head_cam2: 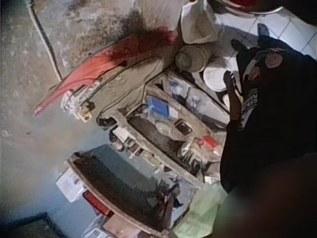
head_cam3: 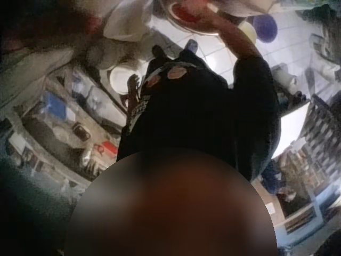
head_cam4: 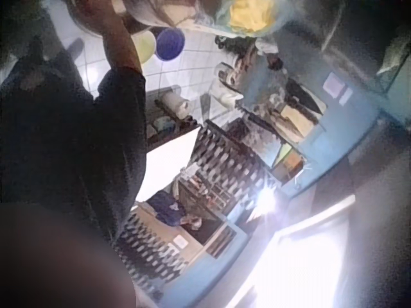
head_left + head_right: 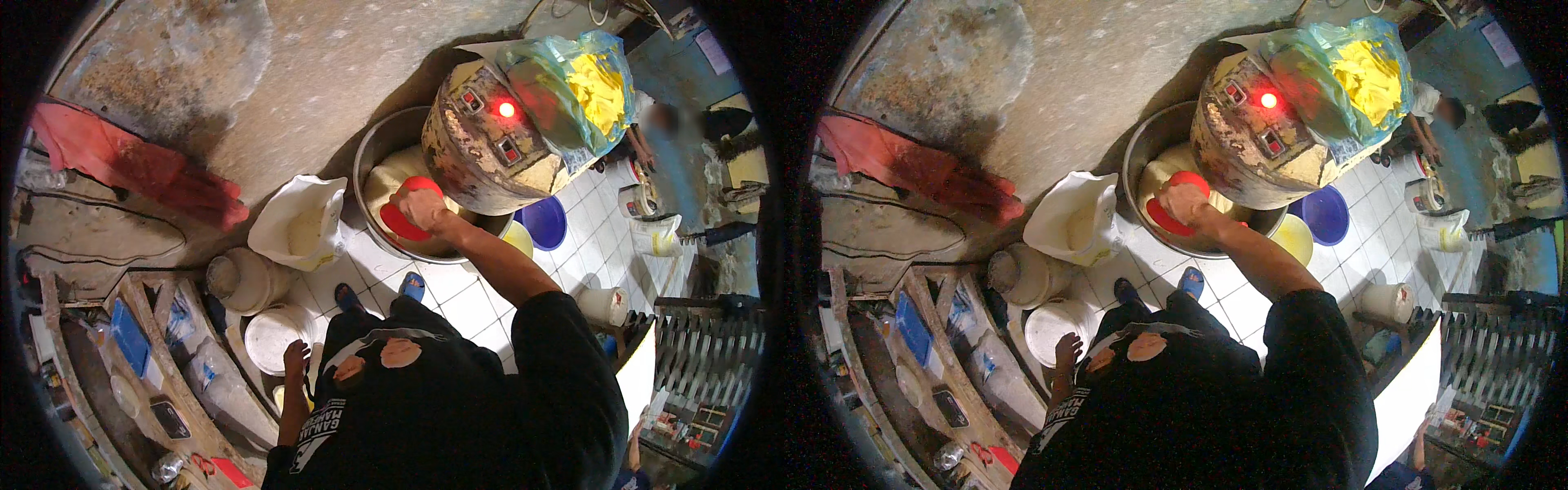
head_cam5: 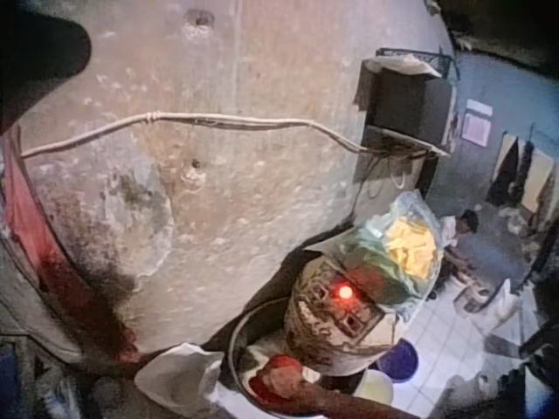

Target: The person scrapes the inner surface of an industrial mixing bowl containing dough using a handheld scraper, and then pours water into the mixing bowl from a small container.

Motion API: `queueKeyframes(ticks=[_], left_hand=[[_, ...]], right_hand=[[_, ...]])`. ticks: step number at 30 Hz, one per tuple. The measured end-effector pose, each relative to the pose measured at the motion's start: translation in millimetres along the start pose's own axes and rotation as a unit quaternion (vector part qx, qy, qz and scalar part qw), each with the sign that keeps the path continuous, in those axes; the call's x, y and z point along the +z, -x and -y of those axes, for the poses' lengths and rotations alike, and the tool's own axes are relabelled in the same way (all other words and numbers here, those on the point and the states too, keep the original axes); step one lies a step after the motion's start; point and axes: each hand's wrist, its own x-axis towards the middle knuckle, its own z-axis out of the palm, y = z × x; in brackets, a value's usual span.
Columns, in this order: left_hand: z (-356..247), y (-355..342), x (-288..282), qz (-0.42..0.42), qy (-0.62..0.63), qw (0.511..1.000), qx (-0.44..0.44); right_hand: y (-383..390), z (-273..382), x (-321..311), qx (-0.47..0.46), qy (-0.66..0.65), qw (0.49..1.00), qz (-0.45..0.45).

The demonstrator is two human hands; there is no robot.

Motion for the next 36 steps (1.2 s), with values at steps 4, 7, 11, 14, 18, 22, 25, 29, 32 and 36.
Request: queueKeyframes(ticks=[4,7,11,14,18,22,25,29,32,36], left_hand=[[58,-29,-48,0.030,-0.044,0.996,0.065],[62,-32,-49,0.044,-0.117,0.986,0.106],[31,-13,-17,0.004,-0.045,0.999,0.004],[34,-12,-27,0.028,-0.065,0.996,0.047],[23,-2,-12,-0.005,-0.036,0.999,0.021],[13,-1,-3,0.006,-0.027,0.999,0.017],[26,-7,-17,0.041,-0.030,0.998,0.046],[25,-10,-5,0.011,-0.011,1.000,0.023],[21,-12,1,-0.003,-0.007,1.000,0.006],[16,-13,8,0.002,0.000,1.000,0.010]], right_hand=[[-10,13,-6,-0.017,-0.002,1.000,0.013],[-5,6,0,-0.001,-0.021,0.998,-0.057],[2,-6,8,-0.028,-0.030,0.998,-0.046],[1,9,-2,-0.040,-0.015,0.993,-0.113],[9,21,-34,-0.029,0.015,0.999,0.005],[3,6,-6,-0.040,0.012,0.994,-0.104],[2,15,-16,-0.062,-0.004,0.992,-0.110],[2,12,-13,-0.048,-0.005,0.990,-0.132],[3,13,-23,-0.058,0.009,0.994,-0.096],[0,17,-24,-0.043,0.020,0.997,-0.062]])
